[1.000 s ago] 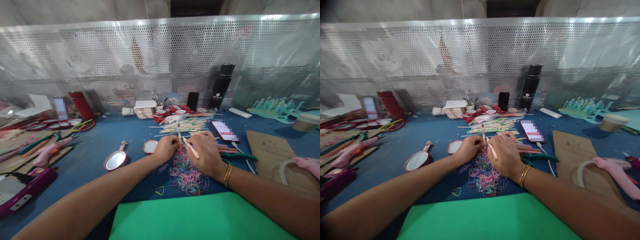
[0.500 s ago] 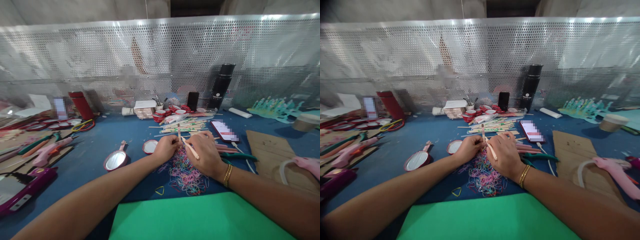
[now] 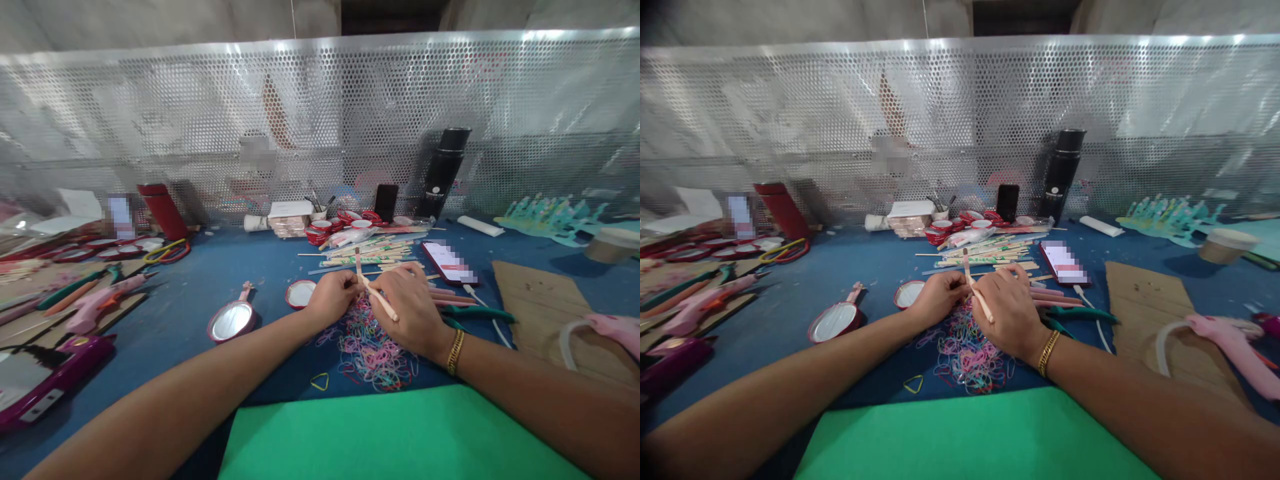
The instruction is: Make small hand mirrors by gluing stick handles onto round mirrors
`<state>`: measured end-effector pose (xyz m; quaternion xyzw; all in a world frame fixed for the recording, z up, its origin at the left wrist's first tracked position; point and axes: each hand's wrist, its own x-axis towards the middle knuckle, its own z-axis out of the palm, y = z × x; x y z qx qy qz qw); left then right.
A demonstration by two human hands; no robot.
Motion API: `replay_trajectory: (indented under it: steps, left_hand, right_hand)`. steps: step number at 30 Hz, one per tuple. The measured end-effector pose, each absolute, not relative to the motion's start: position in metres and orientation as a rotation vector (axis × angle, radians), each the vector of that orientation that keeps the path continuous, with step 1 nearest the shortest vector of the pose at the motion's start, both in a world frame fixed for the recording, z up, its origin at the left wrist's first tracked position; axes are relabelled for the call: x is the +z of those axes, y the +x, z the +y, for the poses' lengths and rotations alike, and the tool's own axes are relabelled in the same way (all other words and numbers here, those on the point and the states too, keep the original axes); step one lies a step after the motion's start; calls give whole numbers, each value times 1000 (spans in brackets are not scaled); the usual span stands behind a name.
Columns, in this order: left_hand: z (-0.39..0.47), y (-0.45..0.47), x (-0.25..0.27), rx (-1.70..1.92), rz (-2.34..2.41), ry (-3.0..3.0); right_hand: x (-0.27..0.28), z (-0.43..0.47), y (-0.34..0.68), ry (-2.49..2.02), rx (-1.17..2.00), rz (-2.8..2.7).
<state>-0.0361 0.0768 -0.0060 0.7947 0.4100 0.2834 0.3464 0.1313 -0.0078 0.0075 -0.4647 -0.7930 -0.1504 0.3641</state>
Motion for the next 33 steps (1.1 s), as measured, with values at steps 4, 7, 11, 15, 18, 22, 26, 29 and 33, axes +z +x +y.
replay_trajectory:
  steps: [4, 7, 11, 15, 18, 22, 26, 29, 33]
  left_hand:
    - [76, -36, -4, 735, 1086, 2048]
    - [75, -36, -4, 731, 1087, 2035]
    - [76, -36, -6, 737, 1062, 2039]
    - [75, -36, -4, 724, 1084, 2040]
    - [74, -35, -2, 722, 1098, 2028]
    - [74, -35, -2, 731, 1074, 2030]
    - [76, -36, -5, 740, 1080, 2070]
    - [77, -36, -7, 736, 1082, 2056]
    - [77, -36, -7, 738, 1071, 2044]
  right_hand:
    - [7, -7, 132, -1216, -385, -2024]
    - [7, -8, 132, -1231, -381, -2001]
    - [7, -8, 131, -1200, -374, -2041]
    - [7, -8, 131, -1211, -381, -2043]
    - [7, -8, 132, -1231, -379, -2015]
    - [7, -9, 131, -1212, -371, -2020]
    - [6, -7, 131, -1192, -373, -2052]
    - [7, -7, 132, -1218, -379, -2031]
    - [7, -8, 132, -1222, -369, -2011]
